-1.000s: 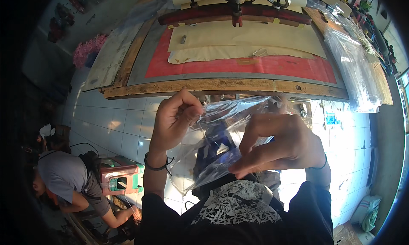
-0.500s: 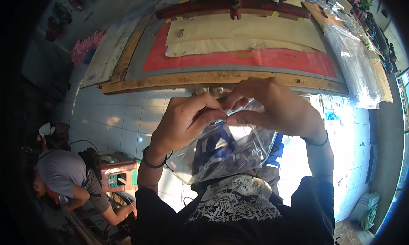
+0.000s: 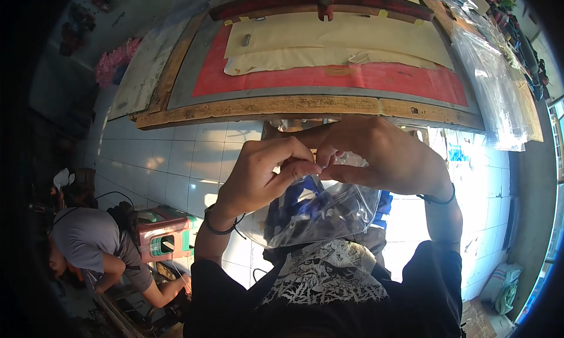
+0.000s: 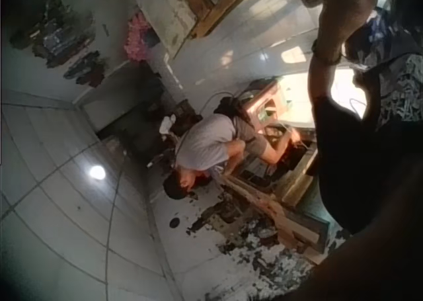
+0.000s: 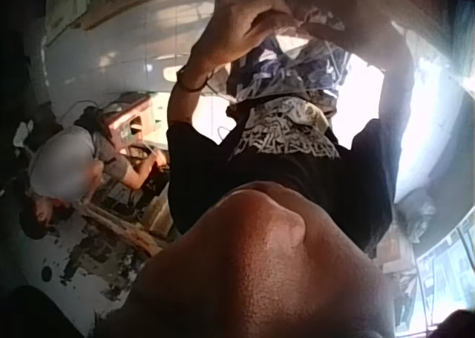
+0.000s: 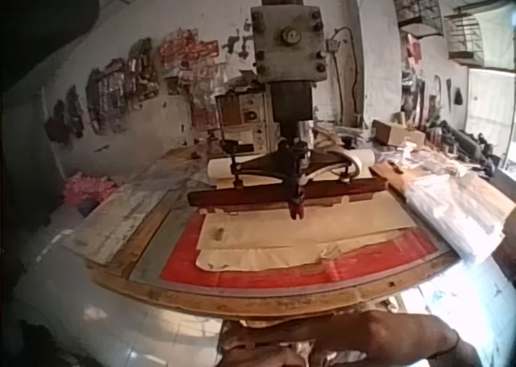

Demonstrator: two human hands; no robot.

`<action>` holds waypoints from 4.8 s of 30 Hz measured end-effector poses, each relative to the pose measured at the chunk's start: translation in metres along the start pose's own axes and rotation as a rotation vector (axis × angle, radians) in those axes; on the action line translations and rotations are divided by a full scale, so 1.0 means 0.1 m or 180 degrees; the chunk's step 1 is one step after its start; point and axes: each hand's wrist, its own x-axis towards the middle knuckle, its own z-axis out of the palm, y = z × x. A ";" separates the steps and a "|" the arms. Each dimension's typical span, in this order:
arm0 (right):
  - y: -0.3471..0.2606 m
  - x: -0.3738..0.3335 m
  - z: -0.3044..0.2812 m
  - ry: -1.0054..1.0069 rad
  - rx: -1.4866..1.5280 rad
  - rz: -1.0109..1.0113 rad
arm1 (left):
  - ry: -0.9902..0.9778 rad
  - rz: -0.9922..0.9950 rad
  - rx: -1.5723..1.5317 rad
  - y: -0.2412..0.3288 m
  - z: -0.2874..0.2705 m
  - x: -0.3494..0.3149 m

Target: The person handles a large clear plastic sheet by hand, folding the edges and checking the surface while standing at a workstation.

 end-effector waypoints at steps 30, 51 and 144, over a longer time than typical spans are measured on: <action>0.52 -0.43 -0.47 0.3102 0.1793 0.0293 | 0.1391 0.0116 -0.0705 -0.18 -0.73 -0.46; 0.46 -0.97 -0.07 0.3189 -0.0183 0.0140 | 0.3063 0.0198 -0.0547 -0.42 0.15 -0.31; 0.69 -0.86 0.30 0.2836 0.0598 0.0000 | 0.1518 -0.0047 -0.1182 -0.85 -0.07 -0.55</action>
